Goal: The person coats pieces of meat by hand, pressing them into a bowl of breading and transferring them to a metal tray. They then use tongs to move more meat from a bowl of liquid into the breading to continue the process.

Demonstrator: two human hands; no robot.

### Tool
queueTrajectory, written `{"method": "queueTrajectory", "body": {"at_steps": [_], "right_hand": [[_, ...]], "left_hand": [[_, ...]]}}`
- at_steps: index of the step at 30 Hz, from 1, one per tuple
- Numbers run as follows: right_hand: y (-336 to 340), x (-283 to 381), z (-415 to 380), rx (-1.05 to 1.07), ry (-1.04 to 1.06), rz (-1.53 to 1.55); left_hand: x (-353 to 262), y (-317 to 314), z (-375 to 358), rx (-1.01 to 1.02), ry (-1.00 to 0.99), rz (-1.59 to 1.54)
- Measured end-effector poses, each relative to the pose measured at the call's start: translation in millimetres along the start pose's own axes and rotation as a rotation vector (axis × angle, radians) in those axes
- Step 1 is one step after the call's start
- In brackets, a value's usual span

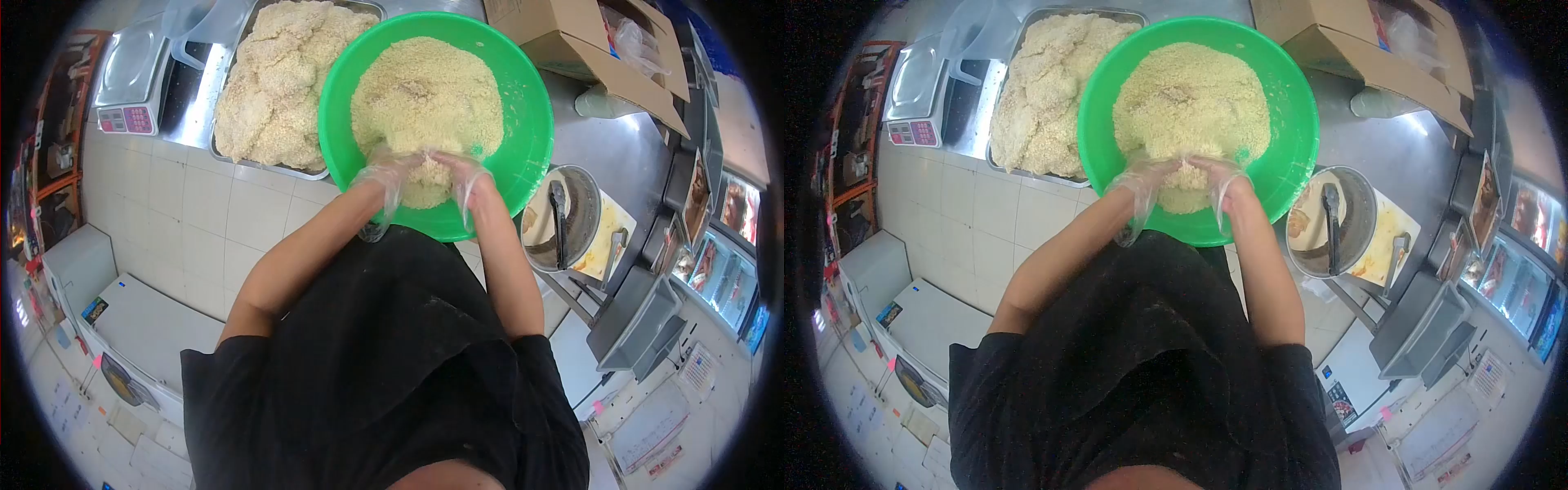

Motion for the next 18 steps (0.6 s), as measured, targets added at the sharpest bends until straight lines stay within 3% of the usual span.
{"method": "queueTrajectory", "body": {"at_steps": [1,3,4,6,9,10,12,13,15,16,18], "right_hand": [[-1.0,3.0,-9.7,-0.003,-0.003,-0.001],[6.3,25.0,-37.2,-0.16,0.312,-0.123],[13.4,23.9,-37.3,-0.165,0.307,-0.121],[34.1,34.3,-51.3,-0.594,0.333,-1.01],[39.0,39.6,-55.7,-0.668,0.261,-1.223],[35.5,44.3,-52.9,-0.664,0.265,-1.226],[17.8,42.7,-27.9,-0.347,0.21,-0.873],[9.8,36.3,-14.5,-0.343,0.206,-0.87],[-7.3,11.2,23.8,-0.263,0.087,-1.486],[0.9,6.8,35.6,-0.263,0.101,-1.495],[-4.6,-0.1,39.5,-0.114,0.5,-1.723]], "left_hand": [[-8.9,-2.7,-5.1,0.002,0.002,-0.003],[-33.5,4.5,-15.0,-0.254,-0.095,0.535],[-34.7,6.8,-17.2,-0.248,-0.091,0.535],[-31.7,23.3,-26.8,-0.323,-0.173,0.242],[-8.5,36.4,-8.1,-0.333,-0.23,-0.026],[-0.3,40.8,1.1,-0.338,-0.232,-0.028],[12.8,45.7,19.5,-0.262,-0.205,-0.09],[16.5,45.6,17.9,-0.265,-0.2,-0.088],[28.2,37.1,20.3,-0.204,-0.031,-0.254],[15.7,32.7,12.8,-0.211,-0.045,-0.259],[-7.4,21.2,-20.2,-0.226,-0.064,-0.276]]}}
Point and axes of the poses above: each hand's wrist, its own z-axis towards the middle knuckle, its own y-axis out of the back of the hand, x = y × z, the point moved 6 cm from there along z, towards the middle knuckle, and after that the axes turned 5 degrees about x, right-handed, at the moved point
